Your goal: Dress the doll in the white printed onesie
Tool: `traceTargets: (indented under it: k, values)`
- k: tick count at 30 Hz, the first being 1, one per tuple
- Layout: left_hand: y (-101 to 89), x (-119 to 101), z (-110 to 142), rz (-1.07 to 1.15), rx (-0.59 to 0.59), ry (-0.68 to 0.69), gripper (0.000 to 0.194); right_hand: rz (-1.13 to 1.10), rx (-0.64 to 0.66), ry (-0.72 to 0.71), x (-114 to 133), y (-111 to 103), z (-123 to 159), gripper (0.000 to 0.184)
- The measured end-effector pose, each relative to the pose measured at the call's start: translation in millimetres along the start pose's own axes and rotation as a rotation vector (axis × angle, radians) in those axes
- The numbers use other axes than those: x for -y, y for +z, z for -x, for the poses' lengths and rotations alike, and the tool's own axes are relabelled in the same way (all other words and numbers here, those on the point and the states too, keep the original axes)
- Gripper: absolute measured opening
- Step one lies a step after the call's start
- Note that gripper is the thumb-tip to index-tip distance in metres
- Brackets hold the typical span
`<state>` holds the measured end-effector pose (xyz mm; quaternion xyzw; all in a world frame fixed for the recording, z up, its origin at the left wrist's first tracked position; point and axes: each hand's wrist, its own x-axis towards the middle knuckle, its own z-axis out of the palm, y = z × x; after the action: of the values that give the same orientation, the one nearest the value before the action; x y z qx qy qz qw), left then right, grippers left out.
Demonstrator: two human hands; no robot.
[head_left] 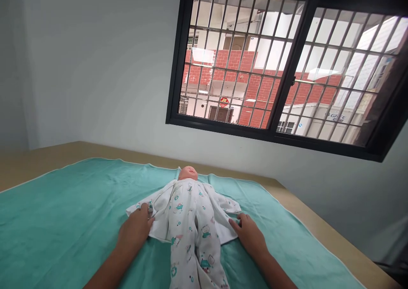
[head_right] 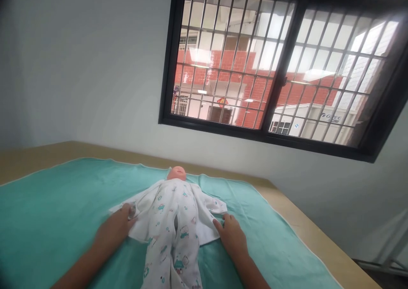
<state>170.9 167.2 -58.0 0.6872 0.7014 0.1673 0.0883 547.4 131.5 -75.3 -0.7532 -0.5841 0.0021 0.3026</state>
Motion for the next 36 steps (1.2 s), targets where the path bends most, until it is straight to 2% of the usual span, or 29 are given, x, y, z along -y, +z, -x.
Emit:
traceTargets:
  k: [3,7,9,12,14,17,21,25,28,29,31,34,36]
  values:
    - [1.6,4,-7,0.250,-0.008,-0.025,0.013,-0.004,0.117,0.034,-2,3,-1,0.033]
    - [-6.1,-6,2,0.440,-0.228,0.039,0.016,-0.148,0.074,-0.038,5,6,-3,0.031]
    - [-8.9,-12,11,0.482,-0.342,0.154,0.017,-0.363,0.075,-0.003,8,4,-4,0.031]
    - [-5.7,-20,21,0.433,-0.428,0.456,0.016,-0.829,0.214,0.193,12,-3,-3,0.034]
    - [0.1,-23,25,0.354,-0.420,0.646,0.018,-1.091,0.328,0.300,17,-9,0,0.031]
    - [8.1,-27,30,0.276,-0.366,0.814,0.024,-1.319,0.480,0.302,22,-15,7,0.026]
    - [8.5,-32,36,0.304,-0.283,0.887,0.029,-1.408,0.640,0.265,24,-15,14,0.032]
    - [2.8,-38,44,0.400,-0.209,0.916,0.030,-1.405,0.654,0.239,22,-10,14,0.036]
    - [1.6,-43,48,0.620,-0.106,0.837,0.023,-1.432,0.622,0.307,24,-7,11,0.038]
    - [1.8,-44,48,0.740,-0.059,0.755,0.018,-1.436,0.600,0.338,25,-6,10,0.040]
    - [2.3,-44,45,1.000,0.012,0.504,0.015,-1.429,0.562,0.374,27,-6,8,0.043]
    - [-0.5,-38,33,1.234,-0.041,0.153,0.021,-1.398,0.572,0.364,26,-6,4,0.047]
    - [-4.9,-29,23,1.242,-0.147,0.033,0.023,-1.371,0.568,0.385,21,-4,0,0.049]
